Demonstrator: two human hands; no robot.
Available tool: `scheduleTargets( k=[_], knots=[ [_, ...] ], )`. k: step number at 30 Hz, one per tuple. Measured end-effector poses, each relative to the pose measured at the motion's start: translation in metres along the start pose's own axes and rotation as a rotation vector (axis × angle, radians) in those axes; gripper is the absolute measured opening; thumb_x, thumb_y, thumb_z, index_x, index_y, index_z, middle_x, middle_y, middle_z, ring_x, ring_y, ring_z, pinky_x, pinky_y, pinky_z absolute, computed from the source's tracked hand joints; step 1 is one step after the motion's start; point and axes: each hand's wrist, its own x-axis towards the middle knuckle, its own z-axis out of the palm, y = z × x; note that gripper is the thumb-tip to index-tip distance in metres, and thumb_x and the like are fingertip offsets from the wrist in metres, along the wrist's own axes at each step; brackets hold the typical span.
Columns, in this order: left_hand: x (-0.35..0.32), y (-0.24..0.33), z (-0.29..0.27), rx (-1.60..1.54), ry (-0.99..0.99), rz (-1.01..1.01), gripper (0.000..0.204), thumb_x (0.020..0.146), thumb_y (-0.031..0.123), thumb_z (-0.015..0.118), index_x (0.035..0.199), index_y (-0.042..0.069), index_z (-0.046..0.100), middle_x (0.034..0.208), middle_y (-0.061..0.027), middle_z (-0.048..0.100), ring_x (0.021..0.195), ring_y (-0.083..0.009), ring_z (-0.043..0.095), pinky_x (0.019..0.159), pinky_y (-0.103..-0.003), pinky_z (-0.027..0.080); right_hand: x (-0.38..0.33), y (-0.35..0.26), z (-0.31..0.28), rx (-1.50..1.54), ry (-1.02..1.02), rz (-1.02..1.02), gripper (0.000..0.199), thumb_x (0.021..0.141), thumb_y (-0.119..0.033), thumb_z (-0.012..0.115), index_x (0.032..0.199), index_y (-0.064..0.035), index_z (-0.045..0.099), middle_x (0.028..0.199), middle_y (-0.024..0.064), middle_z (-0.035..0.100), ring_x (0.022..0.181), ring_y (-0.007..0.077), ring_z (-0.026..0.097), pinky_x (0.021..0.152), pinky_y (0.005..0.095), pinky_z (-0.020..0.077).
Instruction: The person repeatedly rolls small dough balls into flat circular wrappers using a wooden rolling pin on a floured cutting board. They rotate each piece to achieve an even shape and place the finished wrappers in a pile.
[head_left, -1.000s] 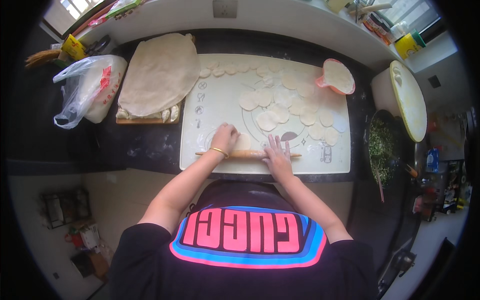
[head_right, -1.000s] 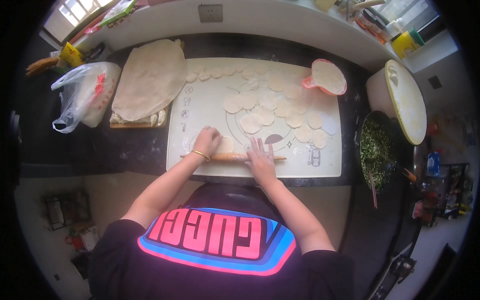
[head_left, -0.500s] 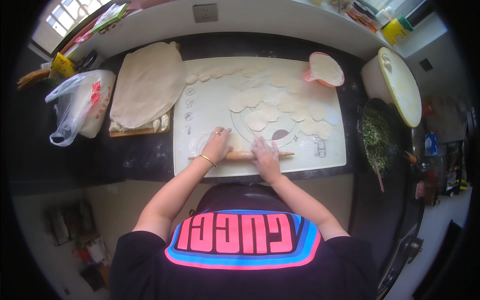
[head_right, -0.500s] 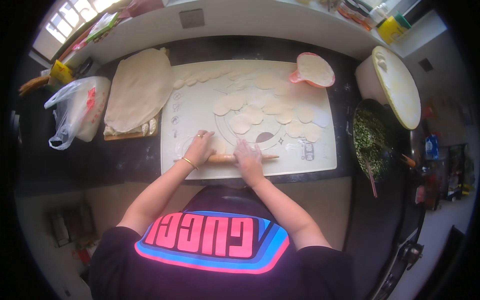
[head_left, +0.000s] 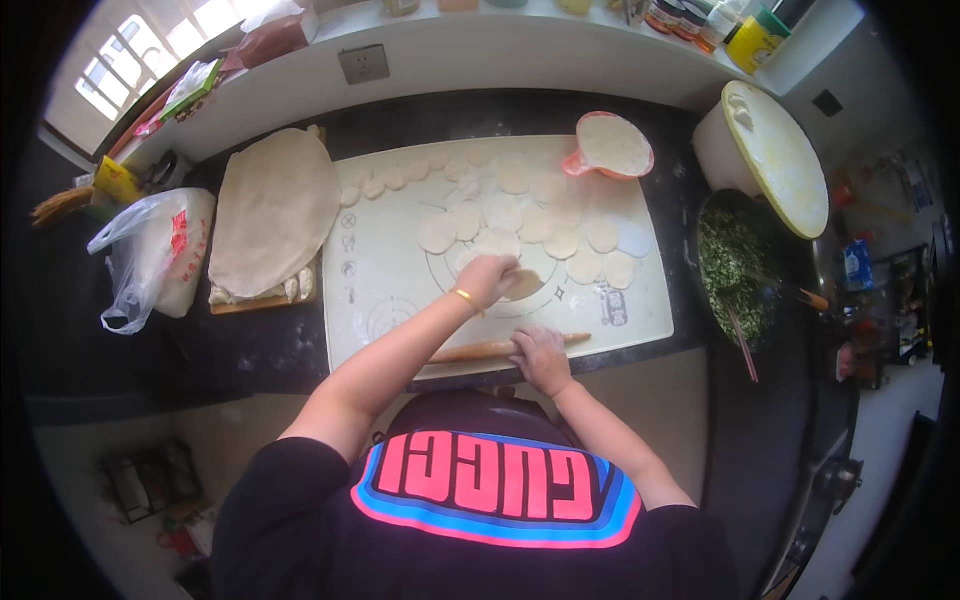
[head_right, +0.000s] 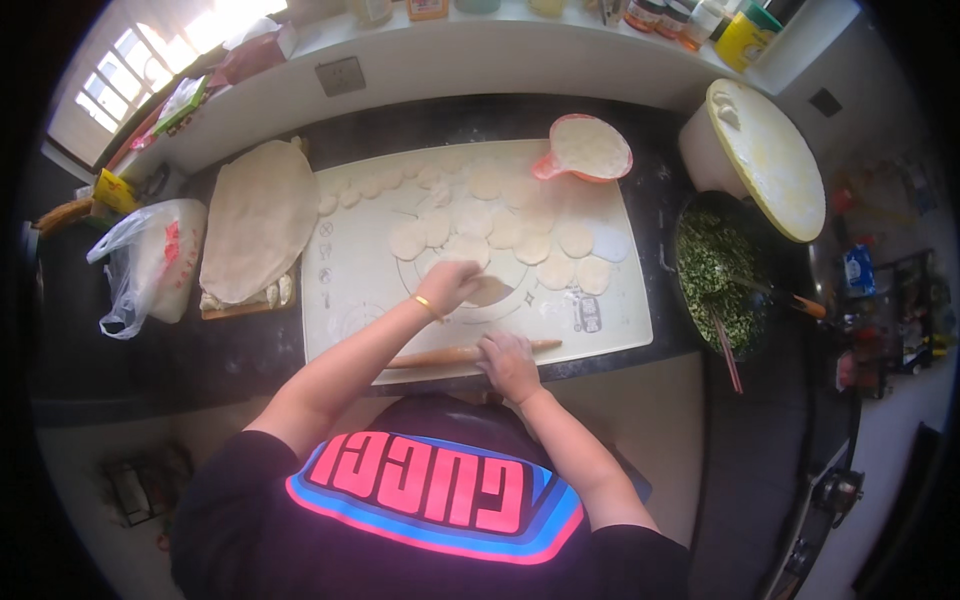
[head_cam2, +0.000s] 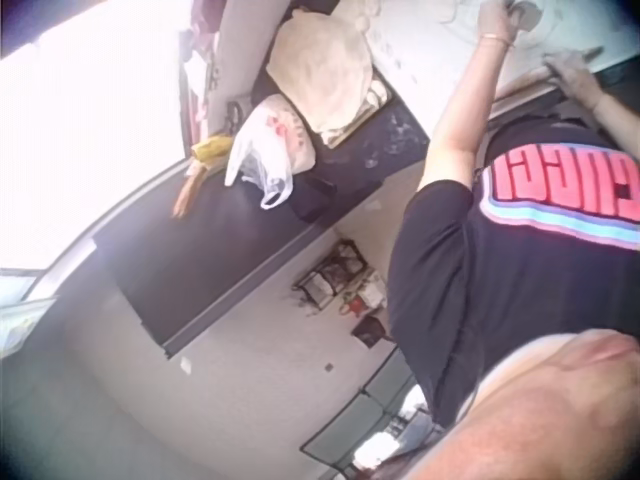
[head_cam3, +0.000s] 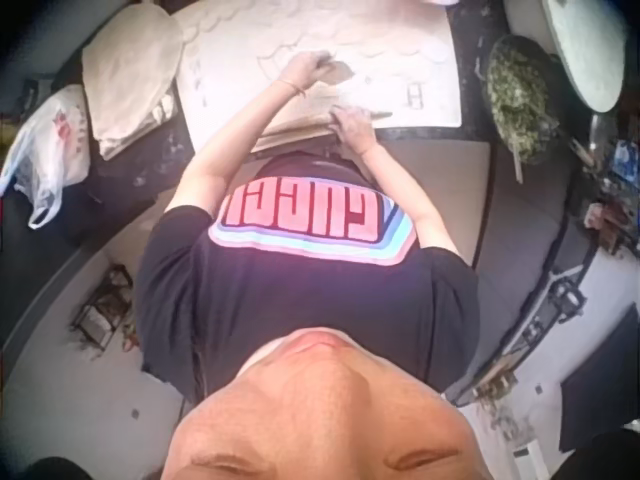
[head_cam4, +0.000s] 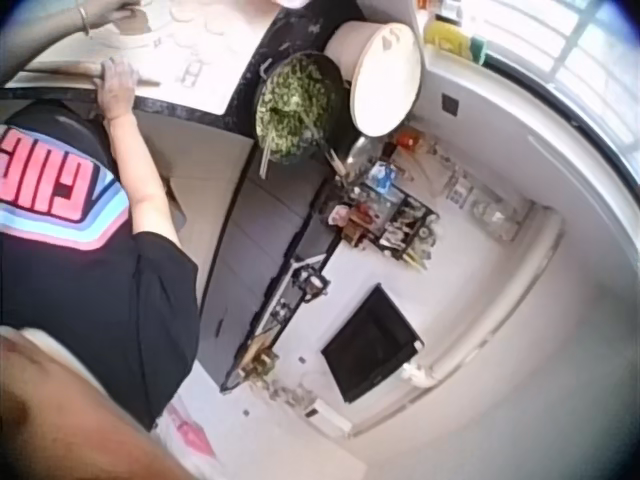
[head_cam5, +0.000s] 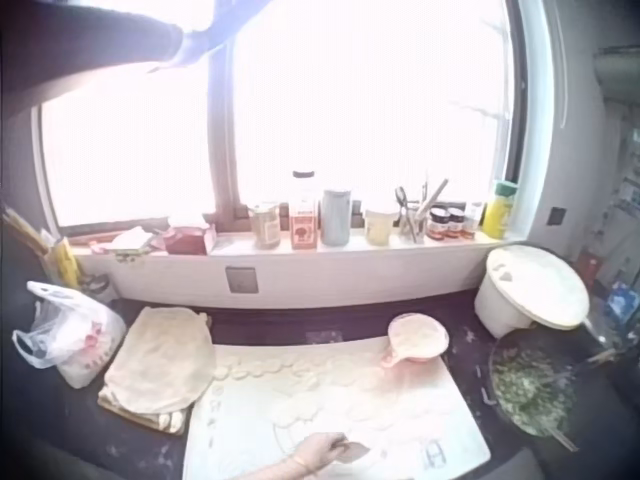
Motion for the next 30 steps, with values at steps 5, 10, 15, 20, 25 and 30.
scheduleTargets(
  k=[5,10,15,20,25,30],
  knots=[
    [0.044,-0.062,-0.012,0.039,0.469,-0.043,0.026,0.077,0.018,0.063,0.099,0.004,0.06,0.11,-0.0165,0.057,0.098,-0.0344,0.055,0.081,-0.041,0.044,0.003,0.001,-0.003,0.012,-0.027,-0.003,0.043,0.067,-0.017,0.071,0.105,-0.0128,0.052,0.11,0.0061,0.051,0.106,0.0257,0.05,0.088,0.0404,0.0354],
    [0.066,-0.154,-0.08,0.611,0.459,-0.261,0.056,0.083,0.021,0.056,0.133,0.004,0.036,0.142,-0.0191,0.03,0.127,-0.0358,0.032,0.104,-0.042,0.03,0.0,0.004,0.001,0.001,-0.039,-0.006,0.044,0.067,-0.018,0.071,0.106,-0.0131,0.051,0.111,0.0055,0.051,0.106,0.025,0.05,0.087,0.0401,0.0355],
    [0.073,-0.164,-0.105,0.676,0.119,-0.275,0.063,0.089,0.026,0.049,0.14,-0.001,0.023,0.147,-0.0194,0.019,0.137,-0.034,0.018,0.112,-0.043,0.016,-0.001,0.004,0.002,0.004,-0.033,-0.01,0.045,0.065,-0.018,0.072,0.105,-0.0136,0.052,0.112,0.0054,0.052,0.106,0.0244,0.05,0.088,0.0396,0.0354],
    [0.028,-0.143,-0.078,0.658,0.05,-0.282,0.068,0.089,0.032,0.048,0.139,-0.005,0.021,0.148,-0.0205,0.017,0.137,-0.0327,0.016,0.112,-0.043,0.014,0.001,0.003,0.0,0.001,-0.052,-0.011,0.045,0.065,-0.017,0.072,0.105,-0.0132,0.052,0.111,0.0053,0.053,0.105,0.0245,0.051,0.087,0.0401,0.0354],
    [-0.078,-0.085,-0.041,0.461,-0.131,-0.345,0.072,0.09,0.038,0.044,0.139,-0.007,0.017,0.148,-0.025,0.012,0.137,-0.0372,0.012,0.112,-0.043,0.013,0.003,-0.001,-0.003,-0.008,0.0,-0.039,0.043,0.065,-0.015,0.071,0.104,-0.0121,0.053,0.107,0.0053,0.054,0.102,0.0245,0.052,0.086,0.04,0.0359],
    [-0.133,-0.053,-0.016,-0.1,-0.132,-0.411,0.07,0.095,0.044,0.031,0.14,-0.007,0.015,0.148,-0.0263,0.009,0.138,-0.0386,0.007,0.112,-0.044,0.01,0.006,0.001,0.006,-0.019,0.036,-0.054,0.041,0.064,-0.014,0.071,0.102,-0.0114,0.055,0.102,0.0059,0.055,0.098,0.0251,0.052,0.084,0.0395,0.0364]
  ],
)
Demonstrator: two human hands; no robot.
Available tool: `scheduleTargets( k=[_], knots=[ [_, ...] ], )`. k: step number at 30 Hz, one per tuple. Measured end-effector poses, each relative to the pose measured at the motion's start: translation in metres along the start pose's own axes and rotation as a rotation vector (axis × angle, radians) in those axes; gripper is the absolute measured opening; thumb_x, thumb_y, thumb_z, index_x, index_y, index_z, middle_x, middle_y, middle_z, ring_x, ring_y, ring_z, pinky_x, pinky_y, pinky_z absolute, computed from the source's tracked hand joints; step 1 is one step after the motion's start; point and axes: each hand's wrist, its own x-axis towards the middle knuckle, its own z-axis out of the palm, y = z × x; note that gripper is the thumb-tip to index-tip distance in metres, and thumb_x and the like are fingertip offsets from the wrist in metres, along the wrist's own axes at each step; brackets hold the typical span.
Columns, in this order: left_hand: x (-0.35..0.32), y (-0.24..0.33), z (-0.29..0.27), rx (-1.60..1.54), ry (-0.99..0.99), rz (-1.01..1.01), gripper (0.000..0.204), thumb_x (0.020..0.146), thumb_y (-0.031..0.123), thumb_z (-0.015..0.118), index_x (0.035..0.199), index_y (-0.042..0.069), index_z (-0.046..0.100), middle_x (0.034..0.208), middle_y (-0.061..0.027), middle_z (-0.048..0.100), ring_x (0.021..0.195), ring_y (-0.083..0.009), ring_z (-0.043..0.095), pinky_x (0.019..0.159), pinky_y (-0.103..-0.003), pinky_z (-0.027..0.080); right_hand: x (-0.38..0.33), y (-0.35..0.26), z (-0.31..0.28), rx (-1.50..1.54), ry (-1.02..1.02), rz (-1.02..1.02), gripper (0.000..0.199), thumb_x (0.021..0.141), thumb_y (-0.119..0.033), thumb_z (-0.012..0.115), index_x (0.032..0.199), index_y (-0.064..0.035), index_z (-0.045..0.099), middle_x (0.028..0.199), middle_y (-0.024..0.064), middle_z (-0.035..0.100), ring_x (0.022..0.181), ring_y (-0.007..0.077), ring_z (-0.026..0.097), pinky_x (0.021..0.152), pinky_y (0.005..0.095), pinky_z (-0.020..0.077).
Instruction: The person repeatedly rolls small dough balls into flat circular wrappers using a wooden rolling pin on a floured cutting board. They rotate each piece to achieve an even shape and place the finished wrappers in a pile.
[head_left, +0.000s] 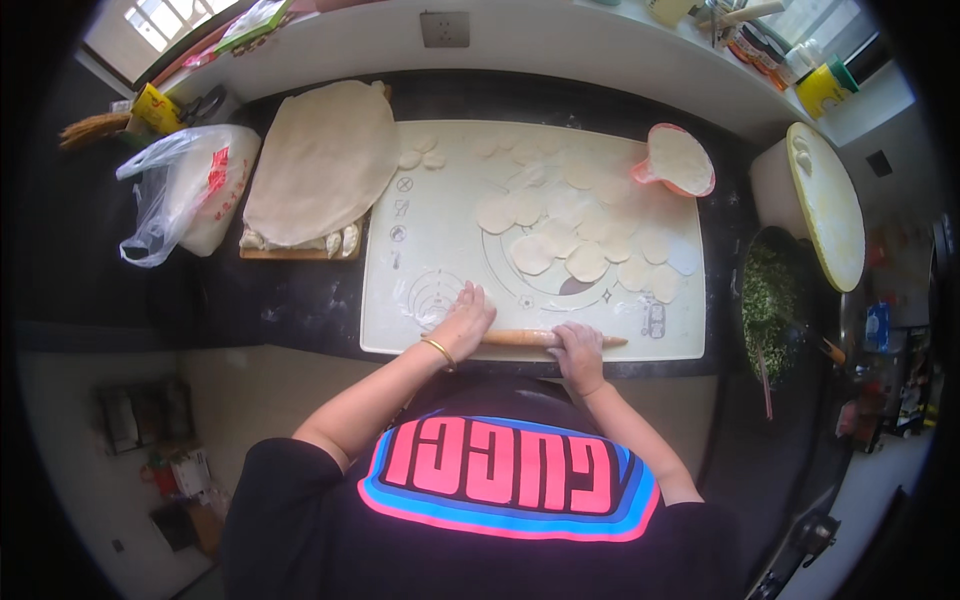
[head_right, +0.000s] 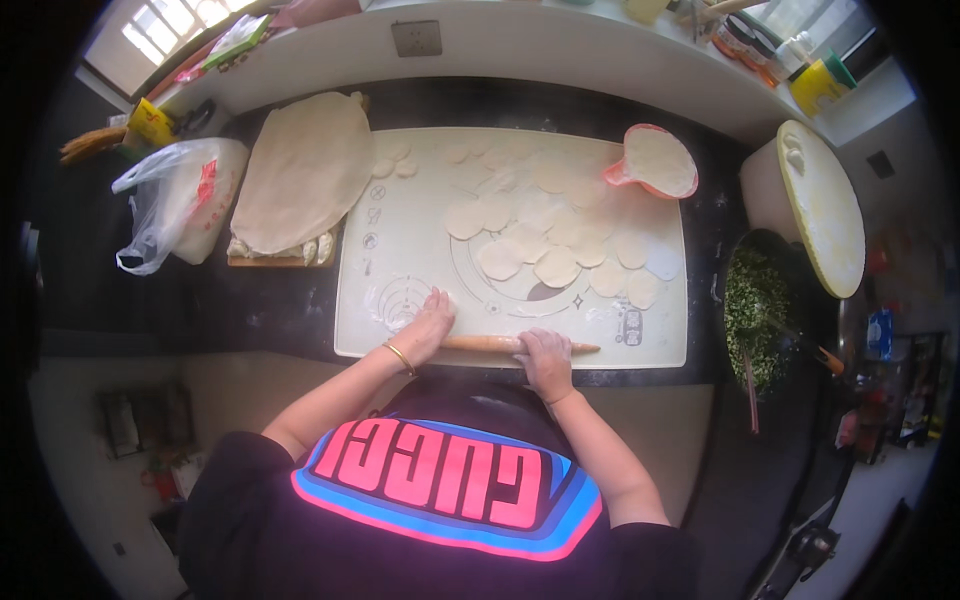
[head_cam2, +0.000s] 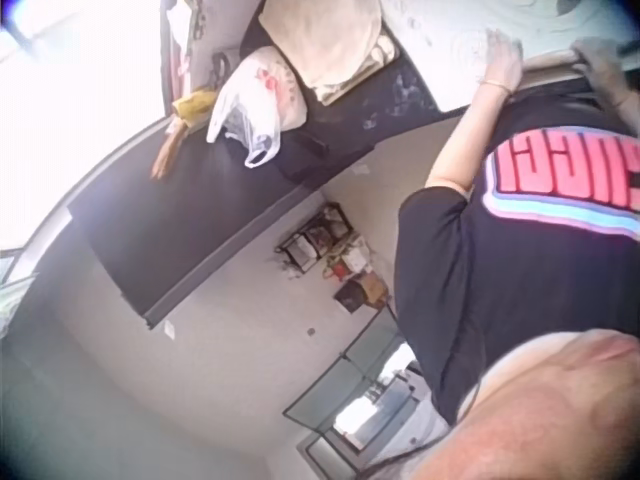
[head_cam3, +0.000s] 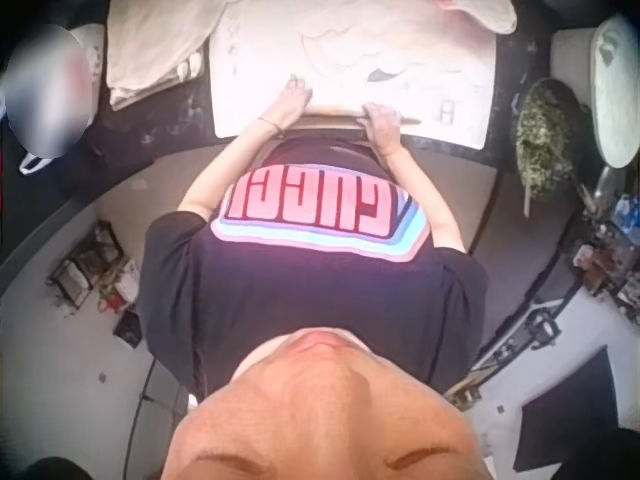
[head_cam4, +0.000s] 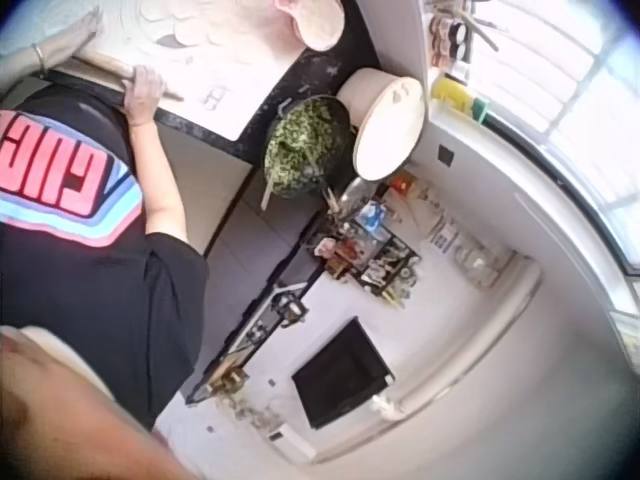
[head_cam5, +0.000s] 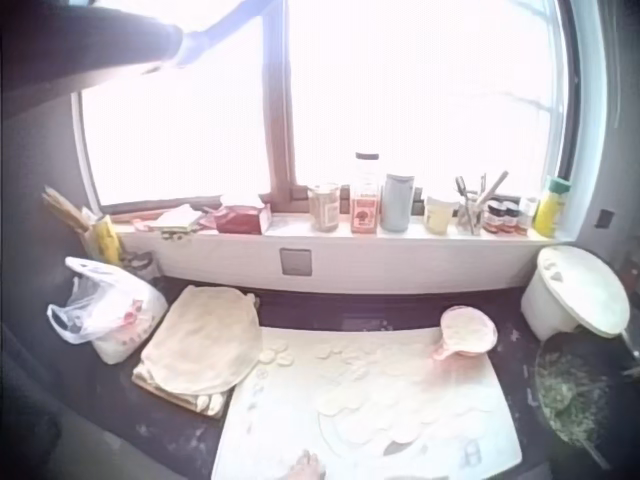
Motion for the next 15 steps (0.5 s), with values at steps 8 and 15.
scheduleTargets(
  k=[8,15],
  knots=[
    [-0.031,-0.041,-0.018,0.531,0.369,0.03,0.066,0.089,0.035,0.047,0.139,-0.003,0.025,0.147,-0.0237,0.016,0.136,-0.039,0.015,0.108,-0.053,0.013,0.071,-0.038,0.02,-0.023,-0.197,-0.035,0.042,0.07,-0.019,0.07,0.107,-0.0101,0.054,0.109,0.0067,0.054,0.102,0.0264,0.05,0.086,0.0398,0.036],
    [-0.041,-0.051,-0.014,0.481,0.341,-0.006,0.07,0.086,0.028,0.052,0.141,-0.001,0.019,0.149,-0.0207,0.013,0.136,-0.0398,0.013,0.109,-0.053,0.011,0.042,-0.03,-0.003,-0.198,-0.42,-0.083,0.08,0.073,-0.035,0.069,0.137,-0.0076,0.029,0.146,0.0161,0.024,0.136,0.0313,0.022,0.107,0.0519,0.0153]
  ],
)
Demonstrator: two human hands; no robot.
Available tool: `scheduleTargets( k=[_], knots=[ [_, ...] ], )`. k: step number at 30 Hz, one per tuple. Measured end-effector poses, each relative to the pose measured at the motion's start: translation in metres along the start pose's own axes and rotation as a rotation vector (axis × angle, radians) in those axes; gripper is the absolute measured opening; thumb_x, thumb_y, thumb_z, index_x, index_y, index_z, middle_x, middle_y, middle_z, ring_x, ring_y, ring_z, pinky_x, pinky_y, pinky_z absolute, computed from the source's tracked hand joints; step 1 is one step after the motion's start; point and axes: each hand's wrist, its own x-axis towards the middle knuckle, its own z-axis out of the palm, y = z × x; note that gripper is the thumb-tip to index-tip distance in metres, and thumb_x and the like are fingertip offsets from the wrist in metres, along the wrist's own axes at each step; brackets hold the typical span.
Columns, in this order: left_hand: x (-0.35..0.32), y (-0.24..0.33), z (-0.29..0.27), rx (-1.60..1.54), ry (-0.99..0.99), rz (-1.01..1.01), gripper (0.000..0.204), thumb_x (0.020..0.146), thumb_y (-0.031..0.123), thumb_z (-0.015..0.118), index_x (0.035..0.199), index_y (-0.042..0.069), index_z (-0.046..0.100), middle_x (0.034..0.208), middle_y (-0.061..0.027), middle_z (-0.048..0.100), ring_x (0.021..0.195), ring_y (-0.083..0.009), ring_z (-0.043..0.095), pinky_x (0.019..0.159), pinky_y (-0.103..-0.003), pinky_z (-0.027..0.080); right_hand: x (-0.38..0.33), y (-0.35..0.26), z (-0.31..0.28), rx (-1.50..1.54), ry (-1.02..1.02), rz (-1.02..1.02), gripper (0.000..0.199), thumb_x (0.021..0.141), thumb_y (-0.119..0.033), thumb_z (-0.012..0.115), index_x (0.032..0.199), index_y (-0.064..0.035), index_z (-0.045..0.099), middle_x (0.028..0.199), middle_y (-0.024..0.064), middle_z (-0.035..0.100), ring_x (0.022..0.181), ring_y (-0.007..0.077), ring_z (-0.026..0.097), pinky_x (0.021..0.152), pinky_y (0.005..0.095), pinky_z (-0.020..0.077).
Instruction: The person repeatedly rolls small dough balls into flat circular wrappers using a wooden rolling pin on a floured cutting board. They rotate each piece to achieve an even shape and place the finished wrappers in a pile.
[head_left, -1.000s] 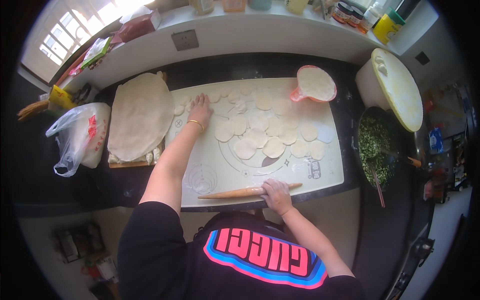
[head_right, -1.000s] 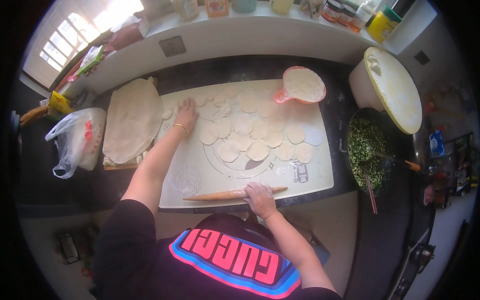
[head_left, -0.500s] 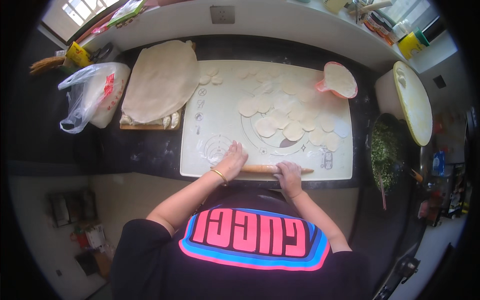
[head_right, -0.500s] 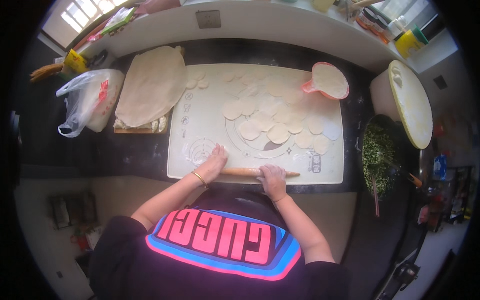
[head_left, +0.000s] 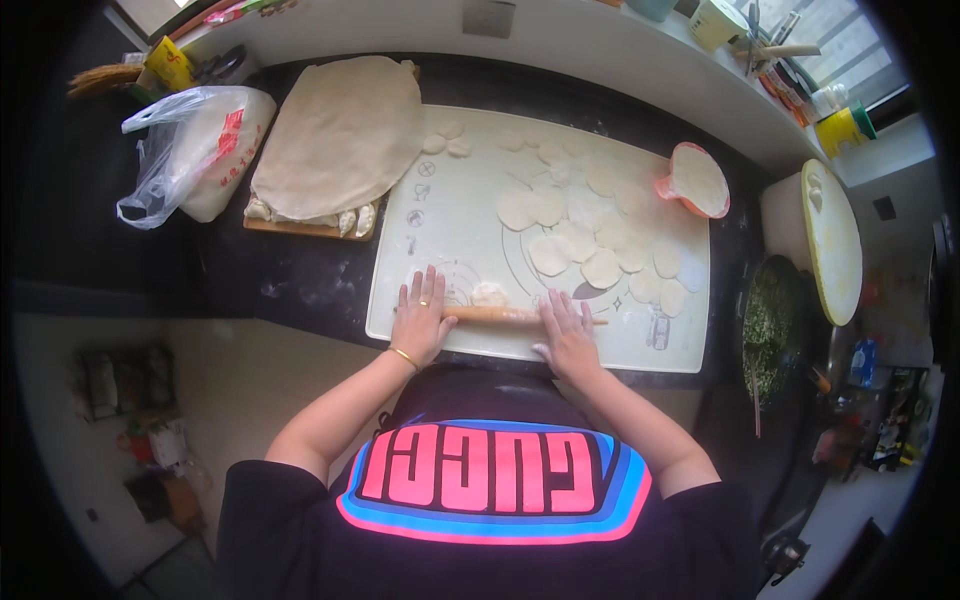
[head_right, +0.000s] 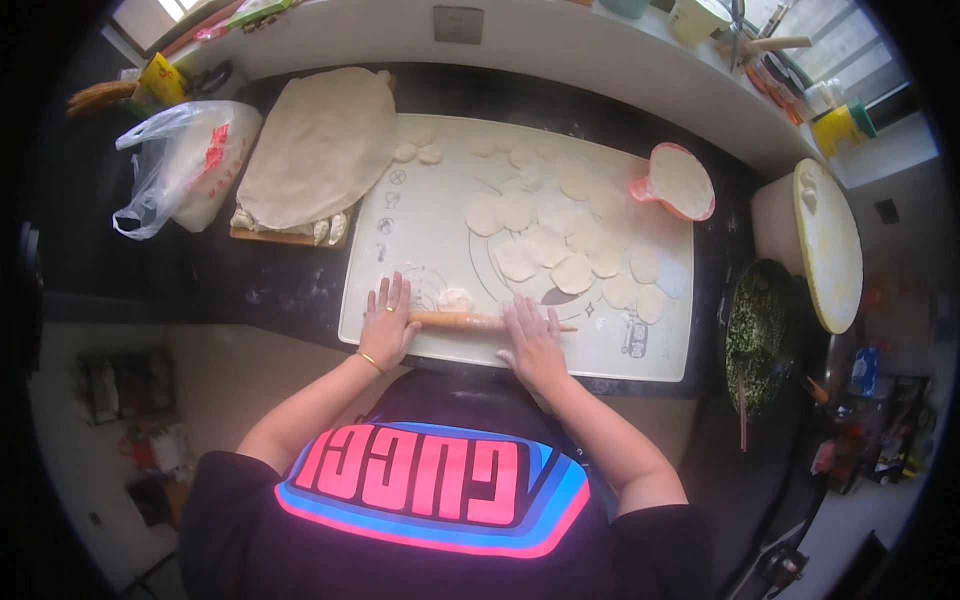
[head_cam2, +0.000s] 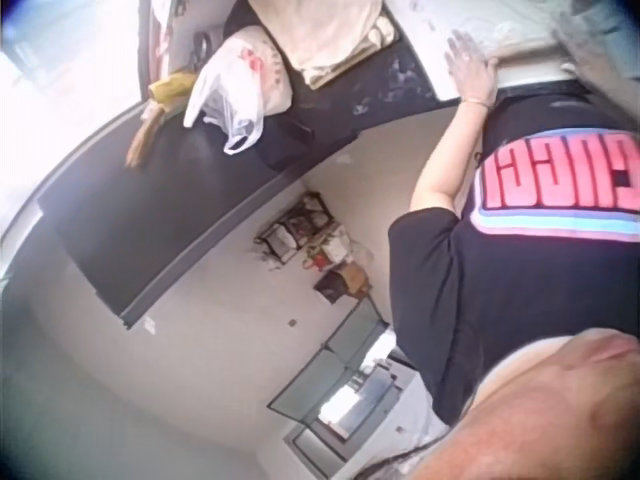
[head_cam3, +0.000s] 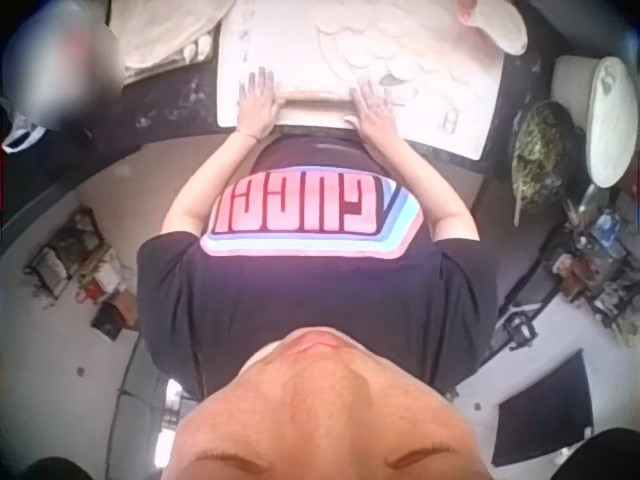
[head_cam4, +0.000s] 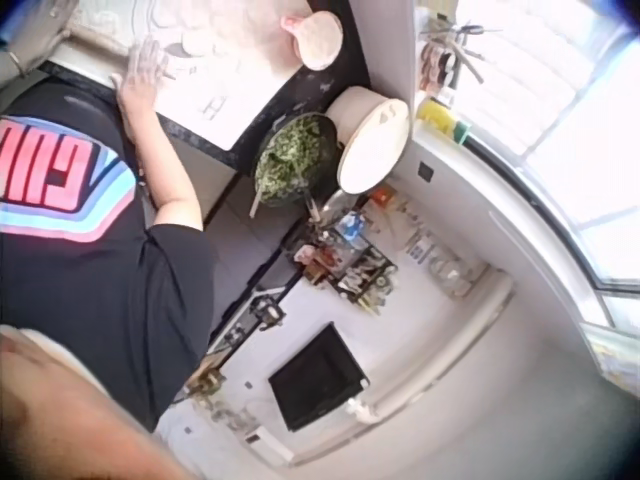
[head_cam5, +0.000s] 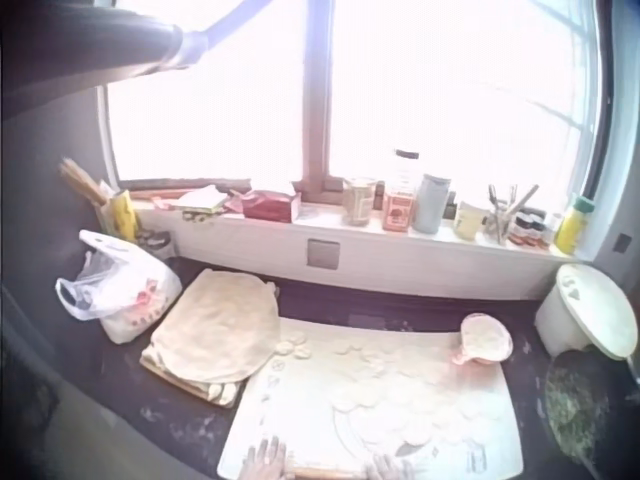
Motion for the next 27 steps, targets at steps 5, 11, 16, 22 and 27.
scheduleTargets(
  k=[5,11,16,22,27],
  knots=[
    [0.044,0.002,-0.001,0.135,0.185,-0.127,0.073,0.088,0.036,0.049,0.142,0.0,0.017,0.15,-0.0185,0.012,0.138,-0.0366,0.01,0.11,-0.052,0.01,0.054,0.005,0.006,-0.046,0.154,0.169,0.083,0.078,-0.041,0.062,0.141,-0.0044,0.022,0.15,0.0172,0.012,0.138,0.0329,0.012,0.109,0.054,0.0084],
    [0.022,-0.003,-0.007,0.024,0.012,-0.065,0.072,0.088,0.032,0.046,0.142,-0.002,0.013,0.149,-0.0228,0.008,0.137,-0.0414,0.008,0.108,-0.055,0.006,0.029,-0.004,0.005,0.016,-0.012,0.16,0.084,0.078,-0.043,0.061,0.142,-0.0049,0.021,0.15,0.0181,0.01,0.138,0.0351,0.011,0.109,0.0541,0.0073],
    [0.048,-0.008,-0.001,0.063,0.177,-0.162,0.068,0.091,0.032,0.043,0.143,0.0,0.012,0.15,-0.0208,0.005,0.138,-0.039,0.003,0.109,-0.055,0.004,0.073,-0.005,0.004,-0.057,0.158,0.164,0.081,0.079,-0.044,0.059,0.141,-0.0054,0.024,0.149,0.0198,0.013,0.139,0.0339,0.011,0.109,0.0545,0.007],
    [0.066,-0.015,-0.003,0.148,0.115,-0.145,0.067,0.092,0.04,0.039,0.143,0.003,0.017,0.15,-0.0216,0.007,0.139,-0.0353,0.005,0.11,-0.051,0.006,0.087,0.004,0.005,-0.044,0.165,0.18,0.075,0.08,-0.041,0.06,0.139,-0.0071,0.028,0.149,0.0175,0.014,0.138,0.0344,0.013,0.108,0.0554,0.0094],
    [0.033,-0.016,0.007,0.074,0.063,-0.013,0.065,0.09,0.037,0.044,0.141,0.003,0.022,0.145,-0.0251,0.018,0.136,-0.0361,0.015,0.109,-0.049,0.014,0.036,-0.004,0.02,0.038,0.184,0.041,0.05,0.077,-0.023,0.066,0.121,-0.0112,0.046,0.149,0.0145,0.019,0.138,0.0308,0.018,0.107,0.0541,0.0132]
  ],
)
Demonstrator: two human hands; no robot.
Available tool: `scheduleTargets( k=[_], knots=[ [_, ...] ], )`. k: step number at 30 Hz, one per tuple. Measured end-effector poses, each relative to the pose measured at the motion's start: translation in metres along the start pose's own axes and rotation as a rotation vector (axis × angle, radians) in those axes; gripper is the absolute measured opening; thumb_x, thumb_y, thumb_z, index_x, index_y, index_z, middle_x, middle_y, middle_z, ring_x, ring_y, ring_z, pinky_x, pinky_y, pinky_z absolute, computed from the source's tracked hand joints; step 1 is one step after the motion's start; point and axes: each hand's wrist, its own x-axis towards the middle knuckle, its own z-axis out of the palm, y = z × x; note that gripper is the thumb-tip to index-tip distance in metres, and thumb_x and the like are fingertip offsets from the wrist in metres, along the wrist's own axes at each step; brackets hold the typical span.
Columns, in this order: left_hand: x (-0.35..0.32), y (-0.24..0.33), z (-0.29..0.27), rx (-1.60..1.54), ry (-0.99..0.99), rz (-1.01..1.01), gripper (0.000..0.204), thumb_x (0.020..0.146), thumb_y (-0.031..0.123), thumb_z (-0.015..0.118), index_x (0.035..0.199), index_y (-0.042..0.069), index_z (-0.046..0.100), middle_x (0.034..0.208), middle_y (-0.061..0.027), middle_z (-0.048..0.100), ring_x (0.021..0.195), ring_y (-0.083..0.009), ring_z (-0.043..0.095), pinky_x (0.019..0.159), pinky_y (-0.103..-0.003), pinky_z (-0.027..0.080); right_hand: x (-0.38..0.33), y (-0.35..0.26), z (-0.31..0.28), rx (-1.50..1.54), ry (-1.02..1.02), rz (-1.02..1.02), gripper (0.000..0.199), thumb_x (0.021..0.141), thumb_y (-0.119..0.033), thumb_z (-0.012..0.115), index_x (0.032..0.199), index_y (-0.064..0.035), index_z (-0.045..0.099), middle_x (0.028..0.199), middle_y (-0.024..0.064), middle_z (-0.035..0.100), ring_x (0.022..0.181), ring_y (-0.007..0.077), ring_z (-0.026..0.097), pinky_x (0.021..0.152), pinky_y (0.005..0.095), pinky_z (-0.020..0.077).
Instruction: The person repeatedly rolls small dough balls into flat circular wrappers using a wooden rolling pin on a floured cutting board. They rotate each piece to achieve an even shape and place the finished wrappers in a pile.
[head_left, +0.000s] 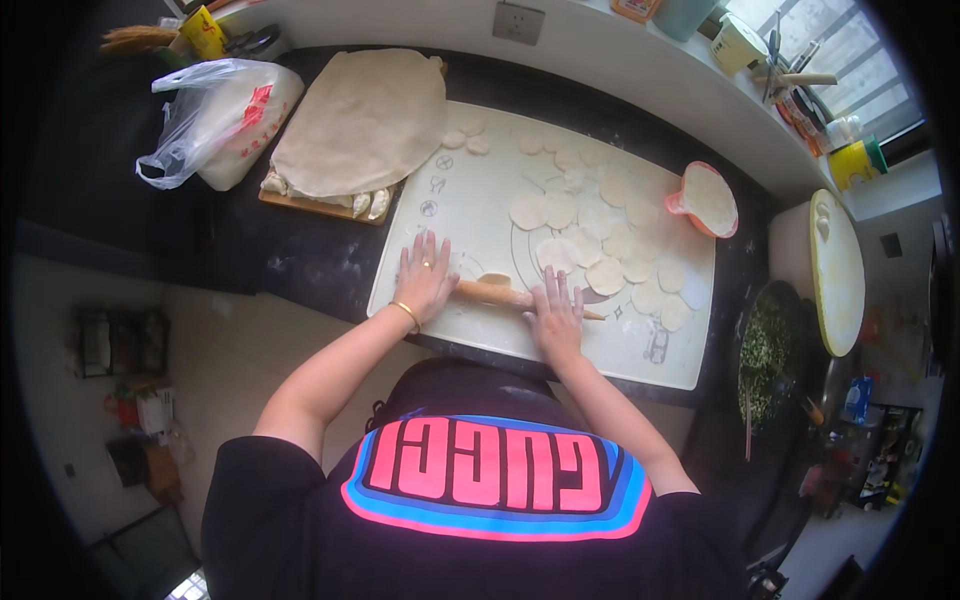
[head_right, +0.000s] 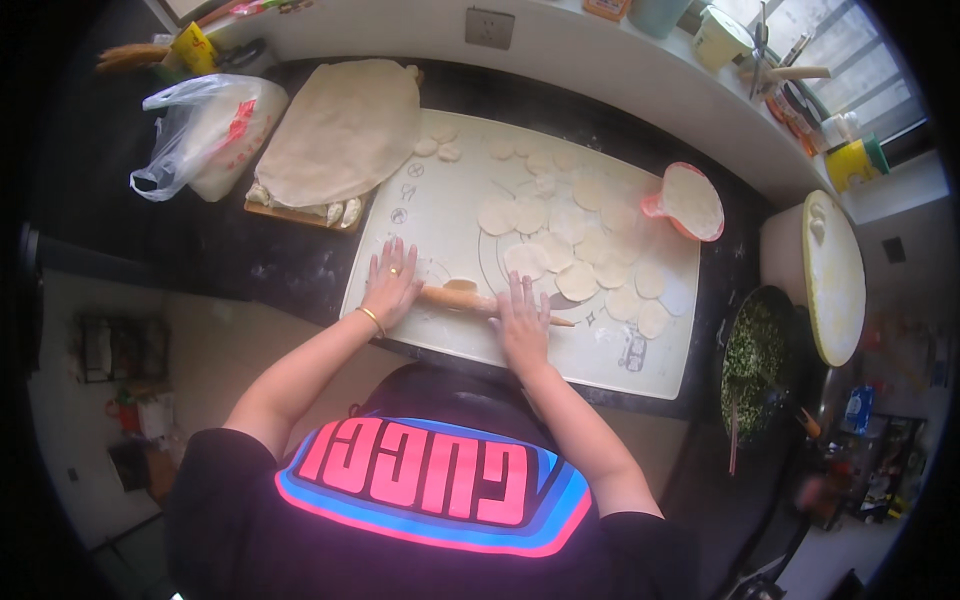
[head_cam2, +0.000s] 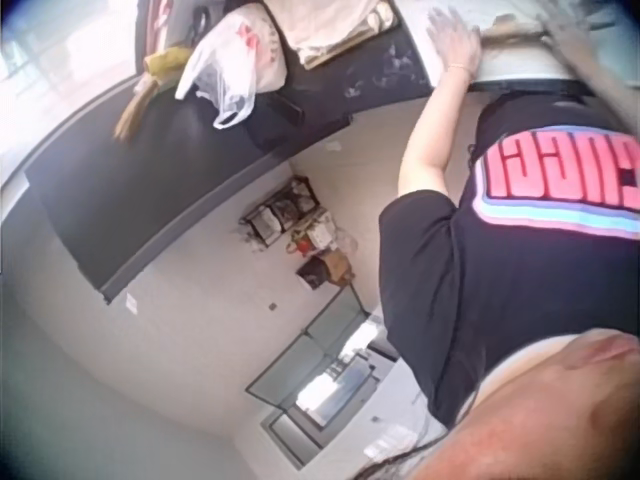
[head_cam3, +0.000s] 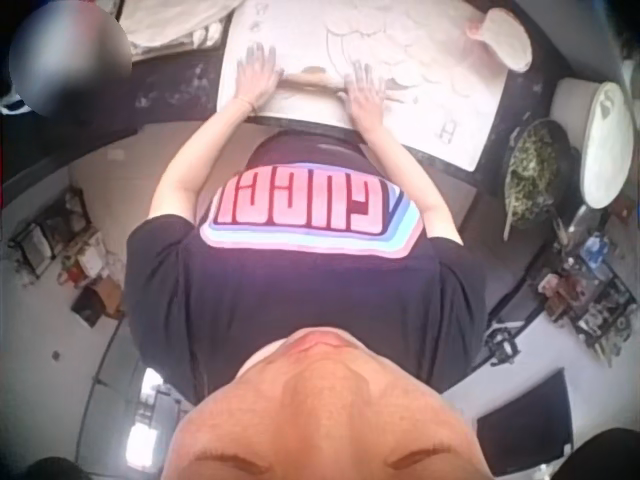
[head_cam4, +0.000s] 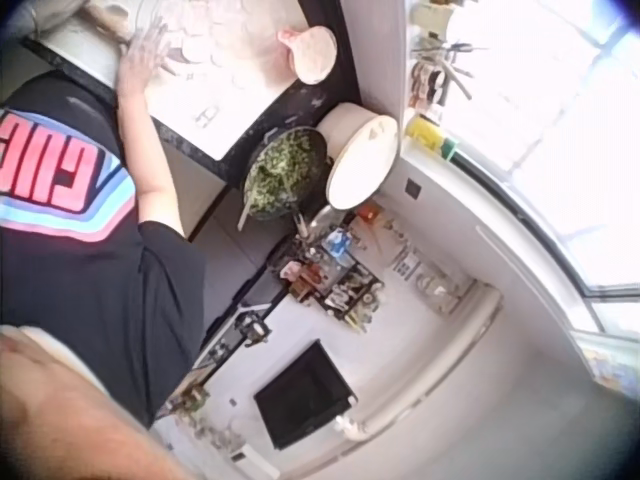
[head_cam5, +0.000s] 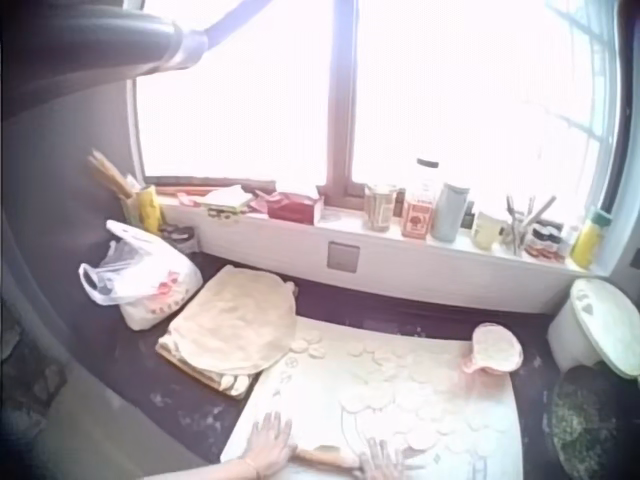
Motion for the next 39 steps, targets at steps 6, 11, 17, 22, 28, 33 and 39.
scheduleTargets(
  k=[6,11,17,22,28,33,39],
  knots=[
    [0.058,0.033,-0.009,-0.404,-0.072,0.316,0.04,0.078,0.027,0.062,0.109,0.002,0.056,0.111,-0.0211,0.055,0.101,-0.0363,0.053,0.088,-0.041,0.042,0.017,0.01,0.003,-0.047,0.144,-0.112,0.018,0.081,-0.012,0.056,0.099,-0.0107,0.053,0.143,0.012,0.033,0.133,0.0264,0.03,0.106,0.0518,0.0176],
    [0.051,0.046,-0.021,-0.305,-0.261,-0.034,0.026,0.078,0.026,0.063,0.09,0.002,0.061,0.095,-0.0175,0.062,0.089,-0.0343,0.059,0.08,-0.039,0.047,0.007,0.013,-0.014,0.04,0.172,-0.125,0.016,0.079,-0.014,0.058,0.095,-0.0104,0.054,0.139,0.0113,0.039,0.131,0.0263,0.034,0.103,0.0505,0.022],
    [-0.019,0.021,-0.01,-0.212,0.262,-0.117,0.054,0.083,0.033,0.057,0.129,0.006,0.045,0.134,-0.0184,0.041,0.123,-0.0351,0.039,0.1,-0.045,0.033,-0.004,0.012,0.001,0.085,-0.031,-0.109,0.031,0.078,-0.019,0.063,0.106,-0.0103,0.053,0.139,0.0123,0.038,0.131,0.0282,0.033,0.104,0.0505,0.0214],
    [0.006,-0.003,-0.015,0.141,0.205,-0.117,0.069,0.089,0.037,0.048,0.144,0.008,0.019,0.151,-0.0161,0.009,0.139,-0.0324,0.006,0.111,-0.047,0.01,0.045,-0.019,0.006,-0.067,0.029,-0.043,0.062,0.082,-0.037,0.059,0.131,-0.0047,0.039,0.146,0.017,0.024,0.136,0.0306,0.021,0.108,0.053,0.0127],
    [0.037,-0.015,-0.026,0.059,0.093,0.022,0.068,0.089,0.032,0.044,0.144,0.004,0.014,0.151,-0.0172,0.007,0.139,-0.0354,0.009,0.111,-0.049,0.009,0.053,-0.009,0.01,-0.151,-0.041,0.088,0.078,0.08,-0.046,0.058,0.138,-0.002,0.029,0.149,0.0201,0.013,0.138,0.0342,0.012,0.107,0.0578,0.007],
    [0.019,-0.025,-0.022,0.097,0.04,0.13,0.069,0.09,0.033,0.043,0.144,0.002,0.011,0.151,-0.0177,0.008,0.139,-0.0344,0.007,0.112,-0.047,0.009,0.024,-0.037,-0.003,-0.165,-0.113,0.05,0.082,0.079,-0.048,0.059,0.139,-0.0023,0.027,0.149,0.0208,0.01,0.139,0.0345,0.01,0.107,0.0601,0.0046],
    [0.043,-0.031,-0.033,0.037,0.045,0.009,0.069,0.09,0.032,0.043,0.143,-0.001,0.012,0.151,-0.0181,0.006,0.139,-0.0355,0.006,0.112,-0.046,0.008,0.068,-0.028,0.016,-0.181,0.014,0.181,0.084,0.078,-0.049,0.059,0.14,-0.0032,0.027,0.149,0.0189,0.013,0.139,0.0335,0.01,0.107,0.0602,0.0044]
  ],
)
